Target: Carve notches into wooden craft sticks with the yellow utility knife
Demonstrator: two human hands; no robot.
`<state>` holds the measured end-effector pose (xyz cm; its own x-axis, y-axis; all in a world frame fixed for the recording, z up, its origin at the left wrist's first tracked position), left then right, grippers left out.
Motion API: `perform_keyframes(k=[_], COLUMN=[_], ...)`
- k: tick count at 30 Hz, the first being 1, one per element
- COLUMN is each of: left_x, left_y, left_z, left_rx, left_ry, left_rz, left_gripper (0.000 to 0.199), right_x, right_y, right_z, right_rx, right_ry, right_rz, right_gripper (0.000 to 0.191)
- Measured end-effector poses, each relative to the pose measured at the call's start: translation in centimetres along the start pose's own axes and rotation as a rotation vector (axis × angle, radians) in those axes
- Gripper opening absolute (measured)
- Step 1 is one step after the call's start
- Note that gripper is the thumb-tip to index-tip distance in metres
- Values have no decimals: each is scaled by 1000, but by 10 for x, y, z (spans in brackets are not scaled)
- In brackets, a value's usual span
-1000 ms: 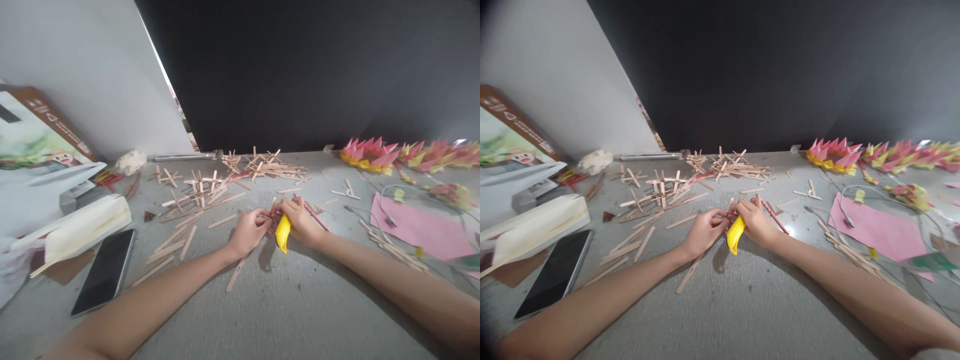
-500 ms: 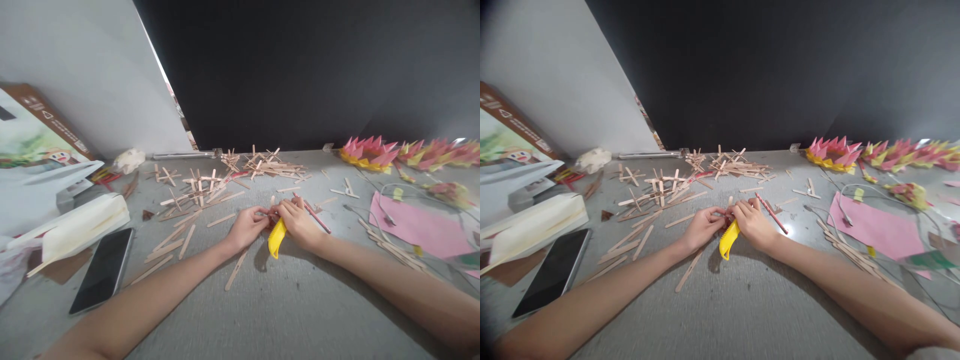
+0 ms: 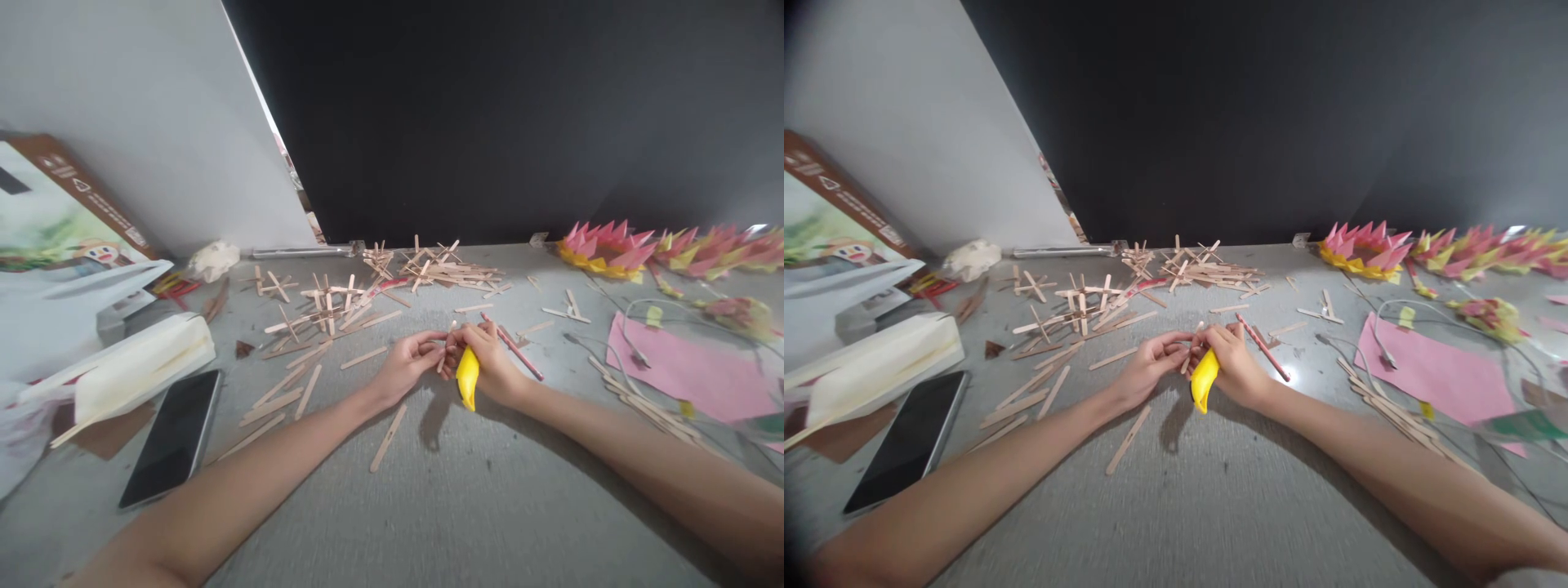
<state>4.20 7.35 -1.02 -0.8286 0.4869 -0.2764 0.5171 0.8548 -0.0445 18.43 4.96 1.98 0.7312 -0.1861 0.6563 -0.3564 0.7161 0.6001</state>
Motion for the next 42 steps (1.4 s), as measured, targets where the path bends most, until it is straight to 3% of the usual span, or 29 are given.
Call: perform_keyframes(k=[4,7,12,20,28,33,37,42], left_x=[-5,-7,-6,2,7,8,6,15], left_y=[-2,-3,-6,-7,-14,-13,-9,-5], left_z=[-3,-2,-10,-22,-26,-22,-18,-15], left_rx=[31,73,-85,-248,-321,-338,-260,-135], left_ry=[-38,-59,148,389,420,463,461,266], left_rz=[98,120,-27,-157,-277,-256,-239,-296], left_gripper=[58,49,40,31,26,27,34,38], right_x=[-3,-5,-4,-4,0,8,13,16], right_y=[0,-1,-1,-2,0,1,1,-2], right_z=[0,4,11,15,9,-5,-19,-26], right_rx=[1,46,112,126,55,-31,-116,-186], right_ry=[24,37,39,-37,-137,-198,-159,-84], right_rz=[44,107,134,176,102,-1,-67,-161], right_gripper=[12,8,8,9,13,10,6,10])
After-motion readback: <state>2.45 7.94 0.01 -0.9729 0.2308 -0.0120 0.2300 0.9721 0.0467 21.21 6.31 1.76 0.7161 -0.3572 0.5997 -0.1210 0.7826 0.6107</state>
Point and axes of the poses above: each hand's wrist, its own y-axis towards the middle knuckle, its own x-axis out of the back of the hand, z = x × y, the point moved 7 cm from there along y, towards the middle knuckle, and after that the axes turned 2 degrees about -z, right-handed, at the moved point
